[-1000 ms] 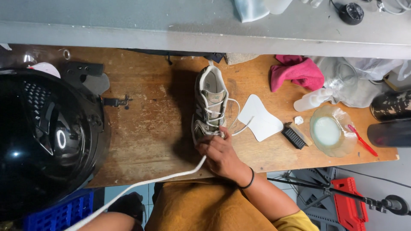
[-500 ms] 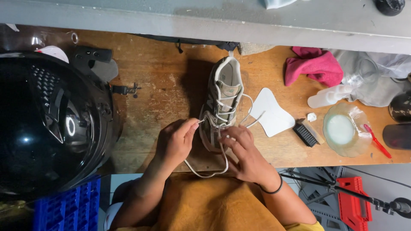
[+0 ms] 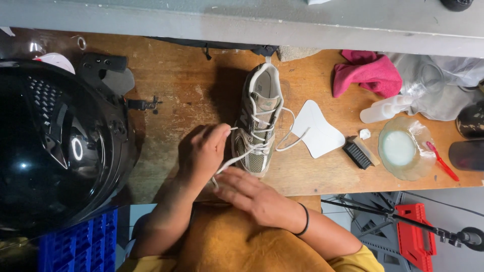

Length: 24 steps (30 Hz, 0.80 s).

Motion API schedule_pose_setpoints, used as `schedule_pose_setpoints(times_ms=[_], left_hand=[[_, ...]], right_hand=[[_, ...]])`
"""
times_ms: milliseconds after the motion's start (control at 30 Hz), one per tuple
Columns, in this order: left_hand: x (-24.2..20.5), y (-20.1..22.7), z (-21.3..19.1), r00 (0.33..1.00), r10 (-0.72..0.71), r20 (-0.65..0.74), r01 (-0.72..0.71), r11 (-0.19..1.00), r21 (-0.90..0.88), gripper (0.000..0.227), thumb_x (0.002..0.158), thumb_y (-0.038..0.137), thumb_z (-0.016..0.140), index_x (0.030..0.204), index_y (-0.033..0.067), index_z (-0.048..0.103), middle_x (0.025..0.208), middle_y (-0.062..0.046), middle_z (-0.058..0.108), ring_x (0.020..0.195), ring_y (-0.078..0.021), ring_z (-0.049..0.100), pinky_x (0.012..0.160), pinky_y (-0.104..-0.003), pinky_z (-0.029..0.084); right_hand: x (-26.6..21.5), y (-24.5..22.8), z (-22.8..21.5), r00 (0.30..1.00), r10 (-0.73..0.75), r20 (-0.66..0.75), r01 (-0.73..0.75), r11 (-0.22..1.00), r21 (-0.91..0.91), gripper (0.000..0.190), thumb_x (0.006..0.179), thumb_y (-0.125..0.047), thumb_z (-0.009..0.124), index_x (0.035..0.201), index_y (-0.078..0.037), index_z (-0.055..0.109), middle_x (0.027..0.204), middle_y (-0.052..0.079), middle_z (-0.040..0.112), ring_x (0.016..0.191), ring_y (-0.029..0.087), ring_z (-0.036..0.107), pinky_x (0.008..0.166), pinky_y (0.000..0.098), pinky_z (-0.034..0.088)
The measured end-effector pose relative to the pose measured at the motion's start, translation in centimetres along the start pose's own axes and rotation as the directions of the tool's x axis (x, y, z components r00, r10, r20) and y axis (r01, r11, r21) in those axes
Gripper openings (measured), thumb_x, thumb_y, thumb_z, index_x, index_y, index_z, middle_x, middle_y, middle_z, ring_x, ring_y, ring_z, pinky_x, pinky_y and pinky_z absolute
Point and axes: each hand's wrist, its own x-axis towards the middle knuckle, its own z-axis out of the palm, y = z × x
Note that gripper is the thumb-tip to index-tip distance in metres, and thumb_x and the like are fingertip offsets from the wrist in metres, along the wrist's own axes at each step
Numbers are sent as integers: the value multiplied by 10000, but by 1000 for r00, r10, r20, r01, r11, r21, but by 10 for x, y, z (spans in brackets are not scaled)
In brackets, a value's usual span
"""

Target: The person threads a white shoelace through the eyelets of a single white sneaker on a wooden workbench. They pull the lace through each eyelet in sequence, adjusting tension and positioning the shoe as needed. The video ends before the laces are tied.

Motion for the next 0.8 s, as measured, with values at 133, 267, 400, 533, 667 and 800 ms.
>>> schedule_pose_setpoints(times_ms=[133,267,400,533,667,800], left_hand=[[3,-18,1,997,64,-54,-59,994,91,38,983,262,698,987,235,725,771,1,680,691,-249,690,580,-361,574],[5,-2,-9,986,149,71,-145,988,-57,4,921,165,722,924,167,720,690,-29,633,644,-263,671,584,-362,551],[0,7,10,969,217,115,-217,976,-12,106,939,233,672,854,173,692,664,-26,563,626,-262,616,559,-377,501],[-2,10,21,958,248,140,-256,966,38,136,894,198,694,773,172,637,653,-32,524,642,-264,606,571,-381,490],[-4,7,36,943,289,167,-309,944,113,99,883,175,674,787,156,677,648,-20,523,674,-250,583,624,-378,463],[-3,10,41,927,341,155,-364,920,149,132,852,167,658,729,155,610,619,-32,461,629,-265,535,586,-400,442]], right_hand=[[-16,17,1,989,-142,34,135,979,151,544,1124,-213,207,1164,13,701,1223,232,688,993,372,739,872,473,605],[-38,47,1,978,12,-209,-65,967,-245,140,943,-150,632,958,-57,735,1059,148,707,941,366,700,854,491,590],[-50,62,-1,950,142,-278,-270,822,-501,141,856,-60,732,994,-74,711,1243,181,637,1134,442,610,938,532,521],[-48,74,-10,951,122,-285,-267,789,-553,171,857,-35,708,1011,-108,700,1297,186,600,1211,456,564,1011,553,477],[-41,80,-9,942,254,-218,-335,733,-592,148,843,-122,727,983,-166,708,1462,149,497,1350,429,409,1058,573,335],[-35,80,-5,941,290,-177,-337,738,-585,129,816,-183,775,907,-150,688,1523,136,464,1408,422,361,1067,597,291]])
